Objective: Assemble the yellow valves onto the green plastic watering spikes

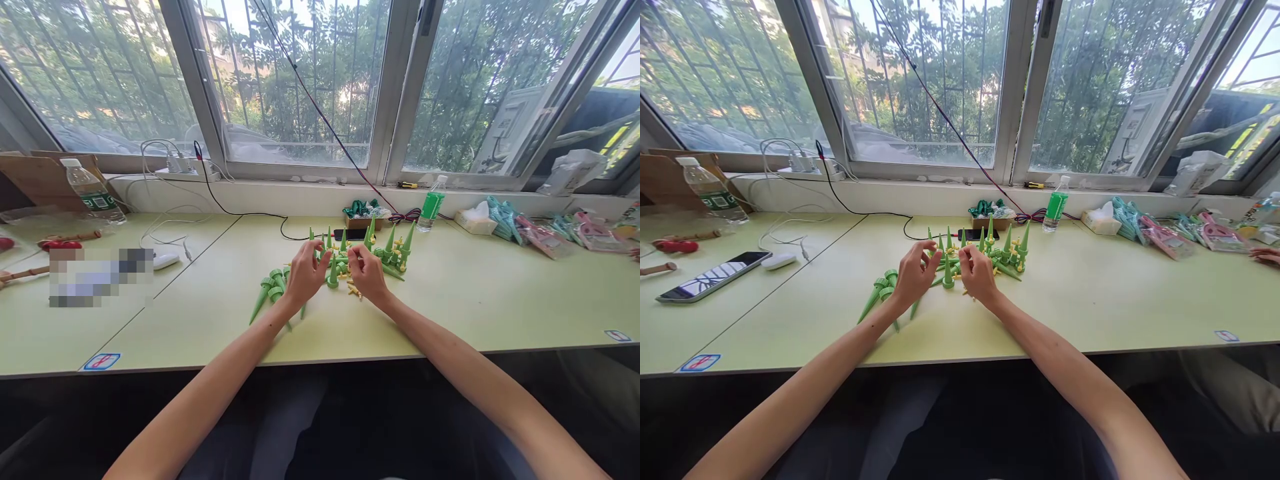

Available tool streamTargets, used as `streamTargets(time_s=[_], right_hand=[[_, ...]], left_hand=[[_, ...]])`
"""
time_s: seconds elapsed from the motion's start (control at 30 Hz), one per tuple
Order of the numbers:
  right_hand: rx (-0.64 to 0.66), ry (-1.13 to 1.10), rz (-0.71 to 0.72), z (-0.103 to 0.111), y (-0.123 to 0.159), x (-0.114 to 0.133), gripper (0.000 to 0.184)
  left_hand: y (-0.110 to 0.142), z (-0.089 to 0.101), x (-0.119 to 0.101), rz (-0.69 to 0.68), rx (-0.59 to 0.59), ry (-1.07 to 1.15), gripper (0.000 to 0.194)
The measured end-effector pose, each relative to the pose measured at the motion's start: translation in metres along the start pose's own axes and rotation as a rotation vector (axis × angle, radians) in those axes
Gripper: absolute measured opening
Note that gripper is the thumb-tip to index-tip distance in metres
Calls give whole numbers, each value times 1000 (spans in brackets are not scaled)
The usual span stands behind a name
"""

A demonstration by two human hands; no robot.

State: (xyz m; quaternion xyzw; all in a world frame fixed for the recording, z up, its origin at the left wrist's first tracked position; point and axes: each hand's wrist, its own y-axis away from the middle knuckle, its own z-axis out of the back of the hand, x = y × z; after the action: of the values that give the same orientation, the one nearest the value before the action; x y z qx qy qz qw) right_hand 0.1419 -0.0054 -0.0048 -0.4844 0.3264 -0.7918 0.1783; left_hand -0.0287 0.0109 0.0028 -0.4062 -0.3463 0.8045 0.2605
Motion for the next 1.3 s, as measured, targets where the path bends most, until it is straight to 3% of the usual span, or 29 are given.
streamTargets(time_s=[0.47,0.93,1.13,1.3], right_hand=[[-81,-26,-19,1,0,4,24],[-15,-11,-8,-1,0,1,22],[23,-24,3,-1,1,0,21],[28,-16,-4,-2,1,0,20]], left_hand=[[3,-5,3,28,172,-33,25],[7,-8,5,-56,318,-24,25],[7,-9,9,-29,369,-70,7],[6,-7,7,1,434,-80,22]])
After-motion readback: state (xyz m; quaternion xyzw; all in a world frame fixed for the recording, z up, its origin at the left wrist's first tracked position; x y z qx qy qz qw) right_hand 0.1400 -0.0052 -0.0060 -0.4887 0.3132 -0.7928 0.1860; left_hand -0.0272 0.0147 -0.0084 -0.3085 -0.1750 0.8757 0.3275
